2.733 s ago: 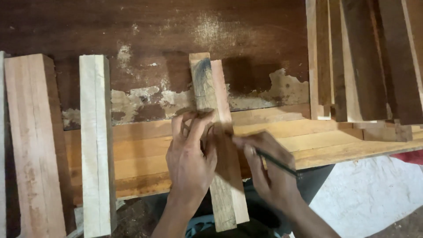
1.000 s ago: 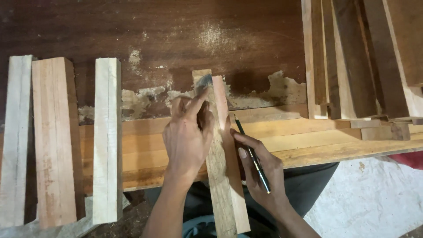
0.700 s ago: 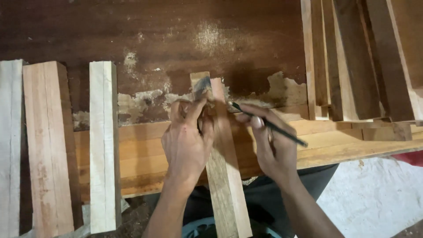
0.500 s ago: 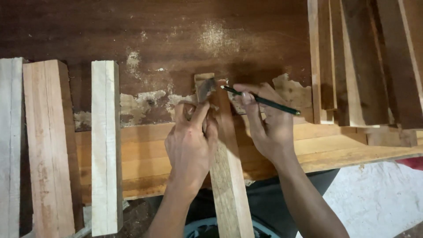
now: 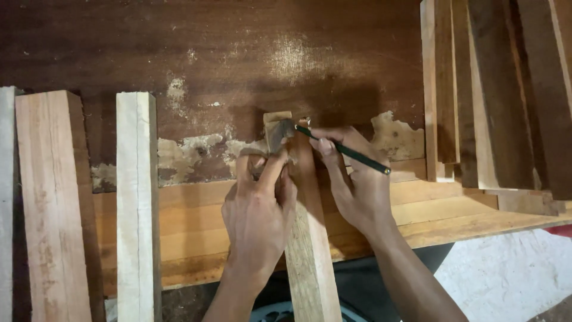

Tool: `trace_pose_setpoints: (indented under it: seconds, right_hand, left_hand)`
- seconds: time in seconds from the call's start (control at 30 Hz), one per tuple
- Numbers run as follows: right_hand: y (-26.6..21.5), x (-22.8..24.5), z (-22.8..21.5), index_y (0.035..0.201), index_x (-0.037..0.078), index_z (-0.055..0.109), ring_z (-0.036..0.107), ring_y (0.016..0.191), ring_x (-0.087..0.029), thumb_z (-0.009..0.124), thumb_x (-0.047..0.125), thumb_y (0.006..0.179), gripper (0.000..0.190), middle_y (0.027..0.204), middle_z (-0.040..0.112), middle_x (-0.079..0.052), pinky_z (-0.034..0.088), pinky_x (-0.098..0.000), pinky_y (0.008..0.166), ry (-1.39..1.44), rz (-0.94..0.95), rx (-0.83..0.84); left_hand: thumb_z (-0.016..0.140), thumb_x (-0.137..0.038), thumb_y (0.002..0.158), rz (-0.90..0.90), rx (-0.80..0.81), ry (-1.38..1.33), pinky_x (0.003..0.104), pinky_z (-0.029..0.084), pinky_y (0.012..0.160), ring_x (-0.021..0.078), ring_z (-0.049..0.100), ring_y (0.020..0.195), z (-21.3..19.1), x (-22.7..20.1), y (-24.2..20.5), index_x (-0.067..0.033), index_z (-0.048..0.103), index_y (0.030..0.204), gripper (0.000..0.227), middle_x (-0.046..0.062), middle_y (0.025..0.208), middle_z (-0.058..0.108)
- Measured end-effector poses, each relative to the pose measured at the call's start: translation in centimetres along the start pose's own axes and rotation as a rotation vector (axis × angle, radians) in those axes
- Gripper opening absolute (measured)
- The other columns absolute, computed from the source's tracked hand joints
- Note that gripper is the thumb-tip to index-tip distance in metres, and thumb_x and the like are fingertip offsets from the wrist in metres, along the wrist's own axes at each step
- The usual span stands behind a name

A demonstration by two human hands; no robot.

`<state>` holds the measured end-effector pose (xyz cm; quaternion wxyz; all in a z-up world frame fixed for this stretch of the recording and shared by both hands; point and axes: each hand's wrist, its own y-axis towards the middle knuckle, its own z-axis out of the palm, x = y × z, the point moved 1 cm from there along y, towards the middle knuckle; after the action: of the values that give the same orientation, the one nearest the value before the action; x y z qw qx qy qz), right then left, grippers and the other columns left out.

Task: Marking wooden boards with a pencil for woodworking

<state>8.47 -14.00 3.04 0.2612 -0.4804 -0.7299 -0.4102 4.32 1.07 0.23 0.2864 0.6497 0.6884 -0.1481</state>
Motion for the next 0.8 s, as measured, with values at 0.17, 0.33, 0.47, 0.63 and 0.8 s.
trace_pose_setpoints:
  seconds: [0.17, 0.33, 0.47, 0.63, 0.8]
  right_hand:
    - [-2.4, 1.1, -0.8, 0.107, 0.001, 0.07, 0.074, 0.086, -0.023, 0.048, 0.019, 0.106, 0.029, 0.099, 0.073, -0.013, 0.059, -0.0326, 0.069, -0.096, 0.088, 0.047]
    - [-6.4, 5.3, -2.9, 0.093, 0.003, 0.075, 0.075, 0.075, -0.019, 0.051, 0.024, 0.1, 0.032, 0.087, 0.076, -0.01, 0.054, -0.0293, 0.065, 0.018, 0.344, 0.053]
    - [-6.6, 4.2, -4.3, 0.086, 0.007, 0.074, 0.067, 0.068, -0.012, 0.053, 0.025, 0.099, 0.03, 0.077, 0.071, -0.003, 0.048, -0.0264, 0.064, 0.055, 0.361, 0.148]
    - [-1.8, 1.4, -2.7, 0.111, 0.0, 0.069, 0.074, 0.079, -0.018, 0.05, 0.017, 0.105, 0.026, 0.097, 0.075, -0.01, 0.055, -0.028, 0.065, -0.042, 0.095, 0.035]
    - [0.8, 1.0, -1.3, 0.122, 0.0, 0.068, 0.073, 0.098, -0.021, 0.048, 0.016, 0.108, 0.029, 0.108, 0.075, -0.012, 0.055, -0.0296, 0.08, 0.05, 0.042, 0.043]
  left_hand:
    - [0.073, -0.017, 0.09, -0.019, 0.04, 0.051, 0.037, 0.061, 0.046, 0.0209, 0.066, 0.057, 0.4, 0.3, 0.1, -0.0295, 0.066, 0.132, 0.044, 0.008, 0.117, 0.057]
    - [0.07, -0.022, 0.092, -0.055, 0.018, 0.066, 0.044, 0.062, 0.048, 0.0276, 0.068, 0.06, 0.5, 0.2, -0.1, -0.0371, 0.066, 0.133, 0.044, 0.003, 0.115, 0.056]
    - [0.07, -0.03, 0.091, -0.094, 0.05, 0.067, 0.053, 0.058, 0.055, 0.0374, 0.069, 0.068, 0.8, 0.6, -0.2, -0.0405, 0.065, 0.134, 0.044, 0.002, 0.118, 0.055]
    - [0.072, -0.007, 0.075, -0.078, 0.082, 0.054, 0.046, 0.062, 0.055, 0.0285, 0.067, 0.066, 0.2, 0.3, 0.0, -0.0366, 0.062, 0.135, 0.067, 0.003, 0.115, 0.053]
    - [0.07, -0.017, 0.084, -0.038, 0.027, 0.049, 0.042, 0.061, 0.055, 0.0223, 0.066, 0.066, 0.3, 0.3, 0.0, -0.0327, 0.066, 0.129, 0.048, 0.003, 0.112, 0.053]
